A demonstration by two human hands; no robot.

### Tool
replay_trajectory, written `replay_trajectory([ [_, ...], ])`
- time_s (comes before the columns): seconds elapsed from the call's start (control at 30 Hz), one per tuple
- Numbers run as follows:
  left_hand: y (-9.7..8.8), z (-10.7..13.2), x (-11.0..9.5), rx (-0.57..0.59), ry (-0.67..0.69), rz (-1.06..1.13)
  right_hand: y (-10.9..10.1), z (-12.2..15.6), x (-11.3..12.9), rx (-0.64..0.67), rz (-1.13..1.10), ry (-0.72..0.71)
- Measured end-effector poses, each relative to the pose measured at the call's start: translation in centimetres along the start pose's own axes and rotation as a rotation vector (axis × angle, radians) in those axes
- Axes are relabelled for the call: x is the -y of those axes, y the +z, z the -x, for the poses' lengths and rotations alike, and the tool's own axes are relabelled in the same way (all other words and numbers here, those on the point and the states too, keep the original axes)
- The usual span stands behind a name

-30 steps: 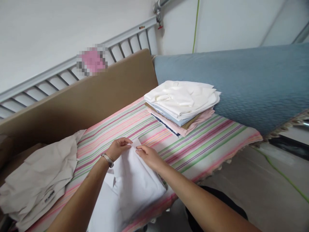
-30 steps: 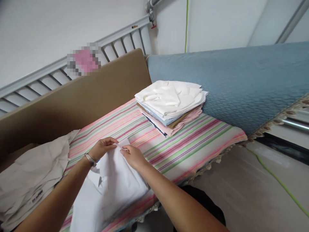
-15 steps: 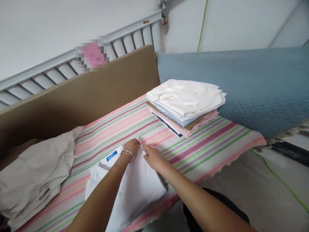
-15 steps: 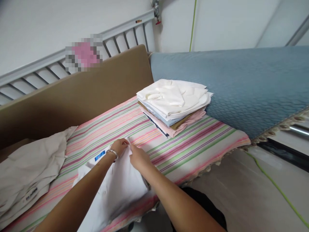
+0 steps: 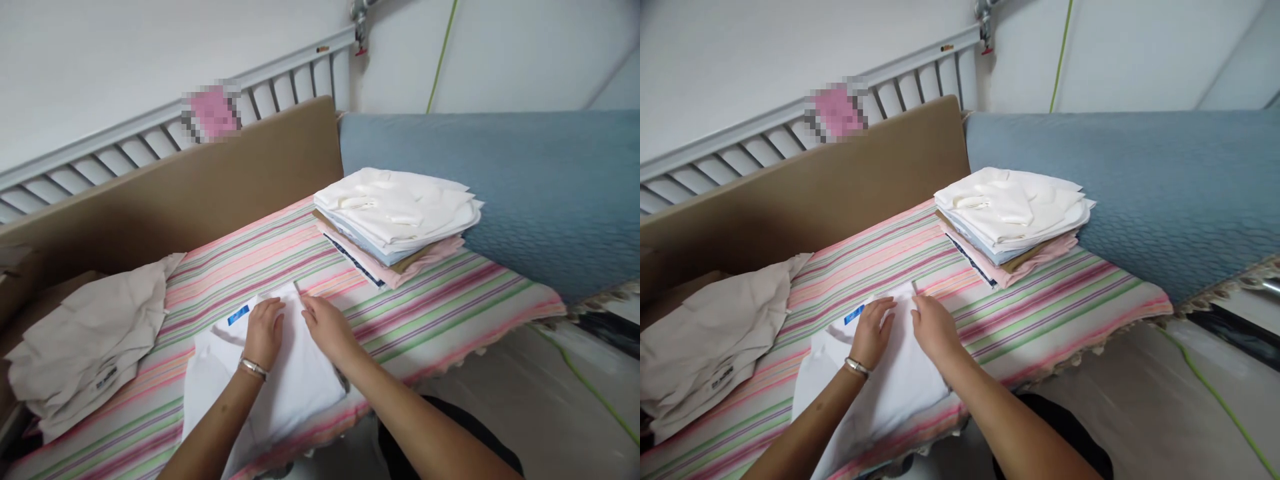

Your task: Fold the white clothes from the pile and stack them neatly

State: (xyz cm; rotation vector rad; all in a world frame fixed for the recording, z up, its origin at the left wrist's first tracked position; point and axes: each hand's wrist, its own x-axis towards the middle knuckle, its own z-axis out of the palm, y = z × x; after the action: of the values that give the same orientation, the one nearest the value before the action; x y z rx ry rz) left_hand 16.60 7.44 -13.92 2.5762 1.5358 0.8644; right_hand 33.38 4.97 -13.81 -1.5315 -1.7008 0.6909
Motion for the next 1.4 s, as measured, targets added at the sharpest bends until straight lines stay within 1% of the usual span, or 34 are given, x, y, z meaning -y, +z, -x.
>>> replay_trajectory([
  [0.03,0.0,-0.2,0.1,0.027,-0.011,-0.017,-0.1,-0.2,-0.4,0.027,0.008,0.080],
  [0.1,0.2,-1.4,0.1,0.101,-0.061,-0.064,-0.2,-0.3,-1.0,0.096,0.020,0.207],
  [0.17,0.4,-3.4,-0.1,0.213,-0.115,-0.115,-0.1,-0.1,-1.2,0.153,0.025,0.251],
  [0.23,0.4,-5.3,-0.5,0.343,-0.150,-0.158,0.3,0.7,-0.6,0.180,0.037,0.205],
  [0.3,0.0,-6.7,-0.8,0.445,-0.171,-0.174,0.6,1.6,0.4,0.171,0.043,0.117],
  [0.37,-0.8,-7.3,-1.0,0.507,-0.189,-0.153,0.9,2.5,1.5,0.165,0.032,0.029],
  [0.43,-1.8,-7.0,-1.1,0.541,-0.194,-0.109,0.8,3.0,2.3,0.201,0.000,-0.046],
  [0.5,-2.8,-6.0,-1.1,0.552,-0.177,-0.097,0.4,2.9,2.5,0.293,-0.040,-0.084],
  [0.57,-3.5,-4.7,-1.0,0.546,-0.156,-0.123,-0.2,2.3,2.1,0.364,-0.079,-0.061],
  [0.6,-3.8,-4.0,-0.9,0.538,-0.160,-0.135,-0.5,1.9,1.8,0.369,-0.091,-0.031],
  [0.67,-4.3,-3.0,-0.6,0.516,-0.203,-0.126,-1.1,0.9,0.8,0.305,-0.097,0.041],
  [0.77,-5.1,-2.2,-0.3,0.483,-0.303,-0.069,-1.8,-0.2,-0.6,0.188,-0.104,0.107],
  [0.87,-5.5,-2.1,-0.1,0.458,-0.332,-0.030,-2.2,-0.6,-1.0,0.190,-0.141,0.128],
  [0.97,-5.8,-2.1,-0.1,0.405,-0.353,0.081,-2.1,-0.5,-0.7,0.214,-0.184,0.138],
  [1.1,-6.3,-1.9,0.1,0.349,-0.402,0.365,-1.6,-0.3,-0.2,0.249,-0.229,0.126],
  [1.17,-6.6,-1.7,0.4,0.340,-0.414,0.458,-1.2,-0.2,0.1,0.278,-0.256,0.100],
  [1.3,-6.8,-1.4,0.8,0.330,-0.399,0.478,-0.4,0.0,0.9,0.299,-0.356,0.033],
  [1.4,-6.7,-1.5,0.6,0.318,-0.372,0.445,0.1,0.2,1.8,0.336,-0.411,0.020],
])
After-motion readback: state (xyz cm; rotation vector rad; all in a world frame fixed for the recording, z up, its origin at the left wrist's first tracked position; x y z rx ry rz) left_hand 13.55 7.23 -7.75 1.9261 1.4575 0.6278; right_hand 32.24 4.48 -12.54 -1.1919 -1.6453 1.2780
